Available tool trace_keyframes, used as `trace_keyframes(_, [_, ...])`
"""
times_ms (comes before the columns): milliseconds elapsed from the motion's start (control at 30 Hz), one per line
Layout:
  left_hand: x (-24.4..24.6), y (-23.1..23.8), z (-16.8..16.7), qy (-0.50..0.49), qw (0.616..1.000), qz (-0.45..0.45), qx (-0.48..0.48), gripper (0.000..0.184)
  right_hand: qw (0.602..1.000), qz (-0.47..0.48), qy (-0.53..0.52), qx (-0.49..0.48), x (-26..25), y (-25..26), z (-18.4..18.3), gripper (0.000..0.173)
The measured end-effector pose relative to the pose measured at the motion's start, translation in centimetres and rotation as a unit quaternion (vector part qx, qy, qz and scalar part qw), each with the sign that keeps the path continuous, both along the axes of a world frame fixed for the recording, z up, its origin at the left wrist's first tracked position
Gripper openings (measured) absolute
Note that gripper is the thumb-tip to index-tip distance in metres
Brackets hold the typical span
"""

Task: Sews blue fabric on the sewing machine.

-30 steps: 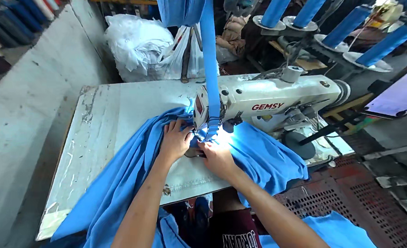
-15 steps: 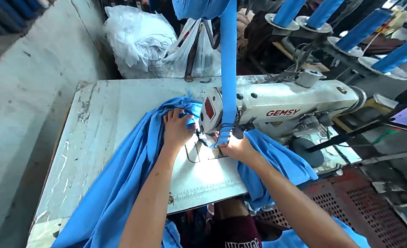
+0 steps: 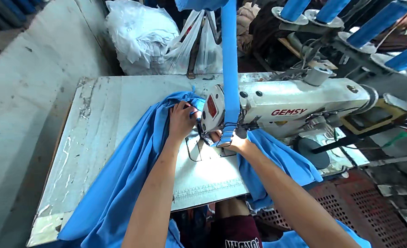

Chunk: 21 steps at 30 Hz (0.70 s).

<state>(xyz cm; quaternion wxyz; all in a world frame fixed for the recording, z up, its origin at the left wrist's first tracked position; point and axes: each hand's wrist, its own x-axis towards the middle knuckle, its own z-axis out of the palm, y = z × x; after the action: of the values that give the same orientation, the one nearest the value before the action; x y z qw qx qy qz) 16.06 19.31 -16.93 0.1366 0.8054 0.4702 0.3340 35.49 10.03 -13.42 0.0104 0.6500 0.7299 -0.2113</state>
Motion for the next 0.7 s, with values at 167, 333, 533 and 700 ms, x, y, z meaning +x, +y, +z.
trace_keyframes(167, [0.0, 0.2, -0.2, -0.006, 1.000, 0.003, 0.002, 0.022, 0.998, -0.034, -0.036, 0.038, 1.1, -0.2, -0.9, 0.041])
trace_keyframes(333, [-0.1, 0.3, 0.2, -0.031, 0.999, -0.011, -0.024, 0.023, 1.000, -0.002, 0.019, 0.001, 0.7, 1.5, -2.6, 0.041])
trace_keyframes(533, [-0.3, 0.3, 0.1, -0.015, 0.999, -0.018, -0.030, 0.021, 0.999, 0.018, 0.010, 0.046, 0.8, 1.4, -3.0, 0.037])
trace_keyframes(700, [-0.4, 0.1, 0.2, -0.024, 0.999, -0.004, -0.038, 0.022, 0.985, -0.020, -0.066, 0.159, 0.8, -1.6, -2.5, 0.046])
